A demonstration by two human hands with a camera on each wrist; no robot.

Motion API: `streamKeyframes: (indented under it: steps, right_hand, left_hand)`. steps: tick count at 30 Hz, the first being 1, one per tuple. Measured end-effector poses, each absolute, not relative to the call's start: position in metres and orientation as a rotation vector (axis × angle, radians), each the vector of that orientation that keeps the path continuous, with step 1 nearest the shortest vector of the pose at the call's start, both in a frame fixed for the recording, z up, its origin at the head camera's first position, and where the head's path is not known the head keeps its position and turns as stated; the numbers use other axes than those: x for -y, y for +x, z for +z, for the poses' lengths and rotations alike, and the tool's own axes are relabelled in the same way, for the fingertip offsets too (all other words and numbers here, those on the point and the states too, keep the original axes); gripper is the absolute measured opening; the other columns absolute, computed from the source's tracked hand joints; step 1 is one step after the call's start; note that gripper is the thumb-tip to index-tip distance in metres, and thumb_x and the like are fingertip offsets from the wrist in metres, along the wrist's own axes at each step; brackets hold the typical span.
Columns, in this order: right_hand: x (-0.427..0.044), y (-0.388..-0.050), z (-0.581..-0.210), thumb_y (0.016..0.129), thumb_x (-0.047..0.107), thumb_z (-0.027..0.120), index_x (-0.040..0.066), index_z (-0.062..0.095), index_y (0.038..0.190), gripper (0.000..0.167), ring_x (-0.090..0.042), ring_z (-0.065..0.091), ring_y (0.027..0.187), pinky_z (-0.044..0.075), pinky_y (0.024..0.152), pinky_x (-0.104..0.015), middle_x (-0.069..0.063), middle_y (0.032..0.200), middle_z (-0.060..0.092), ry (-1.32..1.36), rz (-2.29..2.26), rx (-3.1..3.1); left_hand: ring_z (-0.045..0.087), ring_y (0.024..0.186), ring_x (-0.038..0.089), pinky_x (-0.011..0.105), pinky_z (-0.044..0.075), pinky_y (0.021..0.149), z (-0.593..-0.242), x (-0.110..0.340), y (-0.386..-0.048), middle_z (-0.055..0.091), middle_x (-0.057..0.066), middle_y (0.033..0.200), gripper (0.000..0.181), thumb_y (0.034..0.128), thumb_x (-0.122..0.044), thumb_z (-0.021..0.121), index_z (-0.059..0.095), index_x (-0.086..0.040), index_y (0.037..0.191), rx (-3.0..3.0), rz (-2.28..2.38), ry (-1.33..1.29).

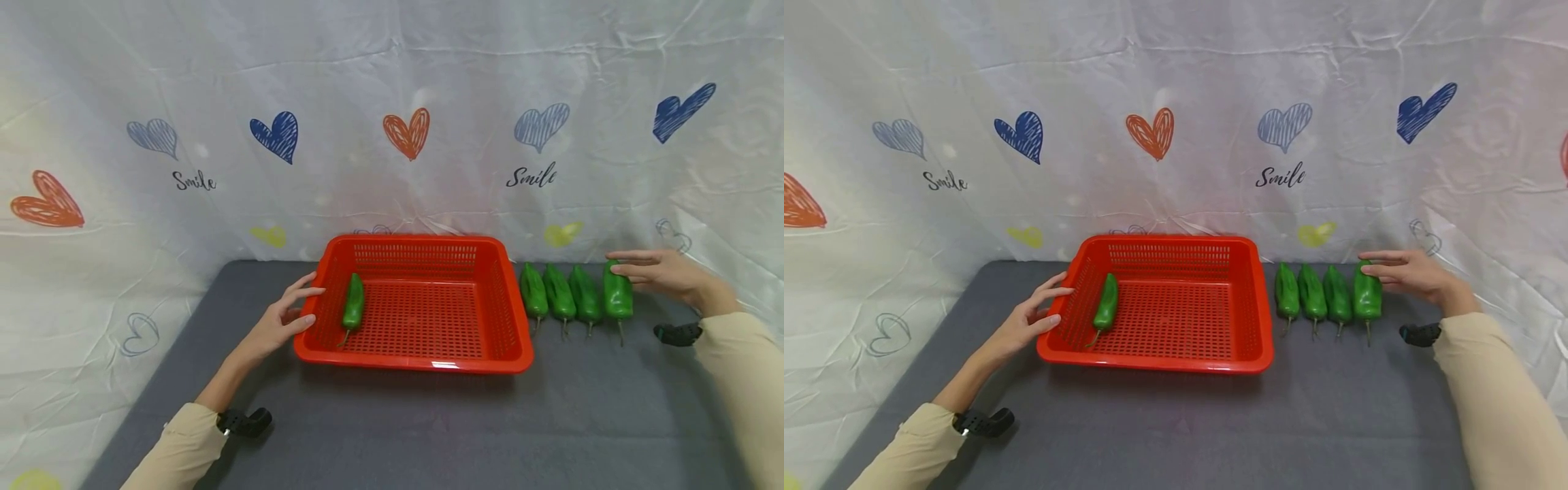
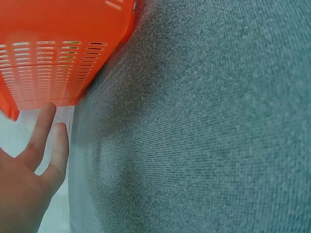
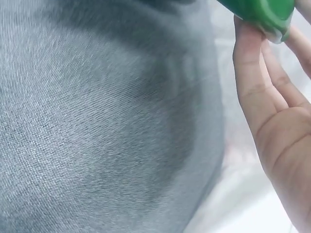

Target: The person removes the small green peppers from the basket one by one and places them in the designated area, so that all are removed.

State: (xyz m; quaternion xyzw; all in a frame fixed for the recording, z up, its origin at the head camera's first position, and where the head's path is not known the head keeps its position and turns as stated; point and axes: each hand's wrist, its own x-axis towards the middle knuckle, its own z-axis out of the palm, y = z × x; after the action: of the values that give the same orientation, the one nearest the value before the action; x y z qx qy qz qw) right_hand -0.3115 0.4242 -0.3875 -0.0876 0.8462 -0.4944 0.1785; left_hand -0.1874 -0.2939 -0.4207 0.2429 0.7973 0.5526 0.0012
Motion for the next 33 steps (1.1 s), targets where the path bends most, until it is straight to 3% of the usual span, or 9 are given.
streamKeyframes:
  steps: [12, 20, 27, 33]
  right_hand:
    - [-0.43, -0.322, -0.411, 0.102, 0.018, 0.066, 0.003, 0.05, 0.149, 0.052, 0.007, 0.059, 0.099, 0.053, 0.084, -0.024, 0.027, 0.114, 0.057, -0.216, -1.467, -2.378]
    - [-0.43, -0.32, -0.418, 0.1, 0.014, 0.068, 0.018, 0.066, 0.136, 0.036, 0.001, 0.063, 0.099, 0.054, 0.082, -0.024, 0.024, 0.112, 0.062, -0.172, -1.546, -2.353]
    - [-0.429, -0.316, -0.421, 0.102, 0.007, 0.063, 0.011, 0.058, 0.136, 0.035, -0.003, 0.066, 0.101, 0.055, 0.084, -0.027, 0.014, 0.112, 0.066, -0.222, -1.584, -2.311]
    - [-0.43, -0.312, -0.421, 0.104, 0.008, 0.061, -0.001, 0.045, 0.143, 0.044, -0.001, 0.064, 0.102, 0.055, 0.085, -0.028, 0.017, 0.113, 0.064, -0.235, -1.559, -2.343]
  left_hand:
    - [0.051, 0.125, 0.045, 0.032, 0.053, 0.089, -0.421, 0.294, -0.189, 0.018, 0.009, 0.166, 0.046, 0.1011, -0.001, 0.058, 0.05, 0.0, 0.146, -2.51, 1.731, 0.763]
    - [0.056, 0.119, 0.046, 0.034, 0.055, 0.087, -0.42, 0.294, -0.188, 0.016, 0.01, 0.166, 0.046, 0.1018, -0.001, 0.058, 0.048, 0.001, 0.147, -2.476, 1.748, 0.747]
    - [0.056, 0.118, 0.045, 0.034, 0.055, 0.088, -0.42, 0.294, -0.187, 0.017, 0.011, 0.166, 0.046, 0.101, 0.0, 0.059, 0.049, 0.001, 0.146, -2.486, 1.744, 0.757]
    - [0.055, 0.121, 0.041, 0.033, 0.054, 0.089, -0.42, 0.294, -0.186, 0.017, 0.012, 0.166, 0.046, 0.1008, 0.001, 0.059, 0.049, 0.001, 0.146, -2.496, 1.732, 0.772]
